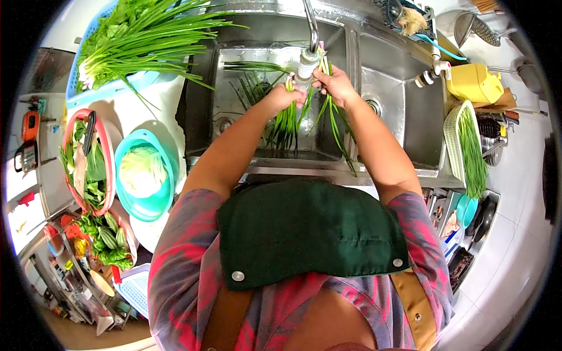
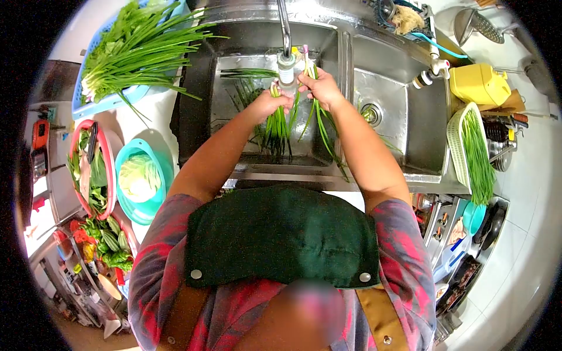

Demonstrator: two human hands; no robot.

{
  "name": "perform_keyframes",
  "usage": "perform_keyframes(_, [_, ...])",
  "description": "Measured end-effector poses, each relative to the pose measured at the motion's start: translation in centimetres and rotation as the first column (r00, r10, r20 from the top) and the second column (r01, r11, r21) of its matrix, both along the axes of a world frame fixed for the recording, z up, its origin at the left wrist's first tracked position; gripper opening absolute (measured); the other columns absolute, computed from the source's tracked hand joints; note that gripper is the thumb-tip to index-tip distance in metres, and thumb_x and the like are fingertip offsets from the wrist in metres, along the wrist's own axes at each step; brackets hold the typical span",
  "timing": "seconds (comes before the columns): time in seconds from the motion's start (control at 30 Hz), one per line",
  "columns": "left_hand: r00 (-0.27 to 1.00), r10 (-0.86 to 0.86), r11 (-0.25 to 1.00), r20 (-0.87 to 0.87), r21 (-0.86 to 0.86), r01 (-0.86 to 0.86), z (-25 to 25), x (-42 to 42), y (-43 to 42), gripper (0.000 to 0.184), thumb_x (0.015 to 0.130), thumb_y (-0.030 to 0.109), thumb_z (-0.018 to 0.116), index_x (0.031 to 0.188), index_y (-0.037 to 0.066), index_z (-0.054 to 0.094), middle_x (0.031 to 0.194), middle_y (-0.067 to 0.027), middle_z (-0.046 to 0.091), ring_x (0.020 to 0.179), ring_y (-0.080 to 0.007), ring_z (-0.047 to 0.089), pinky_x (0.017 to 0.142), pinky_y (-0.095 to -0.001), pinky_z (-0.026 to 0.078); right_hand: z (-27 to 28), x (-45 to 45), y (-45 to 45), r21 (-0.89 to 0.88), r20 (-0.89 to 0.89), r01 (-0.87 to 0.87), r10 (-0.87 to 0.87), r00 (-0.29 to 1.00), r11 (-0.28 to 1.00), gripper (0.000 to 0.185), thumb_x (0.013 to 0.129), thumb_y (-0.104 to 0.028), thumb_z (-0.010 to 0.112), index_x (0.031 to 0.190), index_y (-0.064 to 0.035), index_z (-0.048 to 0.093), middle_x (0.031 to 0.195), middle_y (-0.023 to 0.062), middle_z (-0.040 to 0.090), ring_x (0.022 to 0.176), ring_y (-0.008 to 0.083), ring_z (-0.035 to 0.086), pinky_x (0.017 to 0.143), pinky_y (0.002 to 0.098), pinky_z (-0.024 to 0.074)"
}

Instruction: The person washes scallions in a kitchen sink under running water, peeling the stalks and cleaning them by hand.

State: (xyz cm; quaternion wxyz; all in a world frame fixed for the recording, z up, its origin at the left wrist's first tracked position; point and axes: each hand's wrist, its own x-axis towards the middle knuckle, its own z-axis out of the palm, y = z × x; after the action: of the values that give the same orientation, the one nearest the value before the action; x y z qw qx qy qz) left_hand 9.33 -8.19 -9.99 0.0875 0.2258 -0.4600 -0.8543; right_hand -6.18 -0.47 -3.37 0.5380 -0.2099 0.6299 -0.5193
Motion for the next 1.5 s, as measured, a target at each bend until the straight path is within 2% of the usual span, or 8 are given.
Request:
perform_keyframes(0.37, [0.962, 0.137, 0.954, 0.234, -0.291, -0.065, -0.1, -0.6, 0.2, 0.017, 0.065, 0.013, 0.063, 0.074, 0.0, 0.056, 0.064, -0.0057, 0.056, 0.052, -0.0141, 0.051, 0.05, -0.0286, 0.043, 0.0, -0.1, 0.8, 0.033, -0.265, -0.137, 0.141, 0.954, 0.99, 0.009, 0.079, -0.013, 0.059, 0.085, -0.0057, 0.057, 0.074, -0.0002, 0.059, 0.06, 0.0072, 0.05, 0.049, 0.0209, 0.0384])
perform_keyframes(0.53, [0.838, 0.219, 0.9, 0.499, -0.435, 0.024, -0.5, -1.2, -0.6, 0.026, 0.07, 0.023, 0.06, 0.078, -0.001, 0.057, 0.069, -0.0079, 0.057, 0.053, -0.0172, 0.051, 0.052, -0.0293, 0.041, -2.0, 3.1, 2.1, -0.232, -0.553, 0.012, -0.143, 0.821, 0.973, 0.01, 0.082, -0.011, 0.054, 0.082, -0.0014, 0.052, 0.068, 0.0027, 0.055, 0.061, 0.0101, 0.05, 0.058, 0.0244, 0.0415])
perform_keyframes(0.63, [0.792, 0.281, 0.908, 0.542, -0.418, -0.036, -4.6, -1.0, -1.4, 0.022, 0.07, 0.022, 0.061, 0.077, 0.002, 0.057, 0.069, -0.0064, 0.056, 0.053, -0.0162, 0.051, 0.053, -0.0297, 0.041, -1.9, 2.6, 1.6, -0.461, -0.212, 0.347, -0.481, 0.851, 0.817, 0.007, 0.087, -0.008, 0.044, 0.084, -0.0021, 0.045, 0.065, 0.0036, 0.052, 0.058, 0.012, 0.054, 0.053, 0.0257, 0.0437])
perform_keyframes(0.8, [0.971, 0.059, 0.988, 0.231, 0.127, -0.09, -0.5, 0.6, 0.1, 0.019, 0.074, 0.021, 0.063, 0.085, 0.008, 0.055, 0.077, -0.0026, 0.055, 0.062, -0.0129, 0.051, 0.055, -0.0291, 0.044, 1.0, 1.3, 2.6, 0.343, -0.202, 0.054, 0.017, 0.979, 0.938, 0.025, 0.071, -0.019, 0.067, 0.088, -0.0058, 0.055, 0.068, 0.0003, 0.054, 0.05, 0.0082, 0.044, 0.04, 0.0202, 0.0374])
perform_keyframes(0.9, [0.996, -0.011, 0.958, 0.093, 0.286, -0.016, 1.7, 0.0, 0.6, 0.021, 0.075, 0.02, 0.062, 0.092, 0.009, 0.054, 0.079, -0.0008, 0.055, 0.068, -0.0122, 0.053, 0.06, -0.0254, 0.043, -0.5, 2.3, 3.0, 0.339, -0.098, -0.189, 0.234, 0.967, 0.922, 0.025, 0.068, -0.019, 0.07, 0.085, -0.0056, 0.057, 0.065, -0.0007, 0.052, 0.048, 0.0078, 0.04, 0.038, 0.021, 0.0308])
perform_keyframes(1.03, [0.999, -0.044, 0.953, 0.016, 0.3, 0.037, -0.2, 0.1, 0.2, 0.018, 0.076, 0.013, 0.06, 0.092, 0.009, 0.054, 0.078, -0.0013, 0.056, 0.073, -0.0146, 0.055, 0.065, -0.0268, 0.043, 0.7, 2.1, 3.2, 0.249, -0.108, -0.016, 0.044, 0.993, 0.968, 0.018, 0.072, -0.018, 0.065, 0.08, -0.0047, 0.055, 0.059, -0.0014, 0.049, 0.043, 0.0055, 0.038, 0.035, 0.0195, 0.0281])
perform_keyframes(1.3, [0.977, 0.168, 0.929, 0.133, 0.31, -0.202, -0.7, 1.6, 0.1, 0.015, 0.074, 0.01, 0.062, 0.086, 0.005, 0.054, 0.078, -0.0063, 0.058, 0.072, -0.0195, 0.057, 0.065, -0.0331, 0.044, 14.0, -7.1, 10.4, 0.091, -0.656, 0.285, -0.158, 0.738, 0.954, 0.013, 0.074, -0.019, 0.06, 0.076, -0.0061, 0.056, 0.058, -0.0032, 0.048, 0.048, 0.0051, 0.038, 0.043, 0.0218, 0.0302])
perform_keyframes(1.5, [0.949, 0.188, 0.949, 0.255, 0.202, -0.242, 0.2, 2.6, 0.0, 0.024, 0.074, 0.016, 0.065, 0.094, 0.008, 0.055, 0.083, -0.0018, 0.056, 0.075, -0.0158, 0.054, 0.062, -0.0317, 0.044, 7.4, -11.2, 15.1, 0.614, -0.729, 0.112, 0.508, 0.458, 0.781, 0.04, 0.065, -0.025, 0.067, 0.092, 0.0028, 0.057, 0.081, 0.0222, 0.06, 0.075, 0.0292, 0.06, 0.069, 0.0349, 0.045])
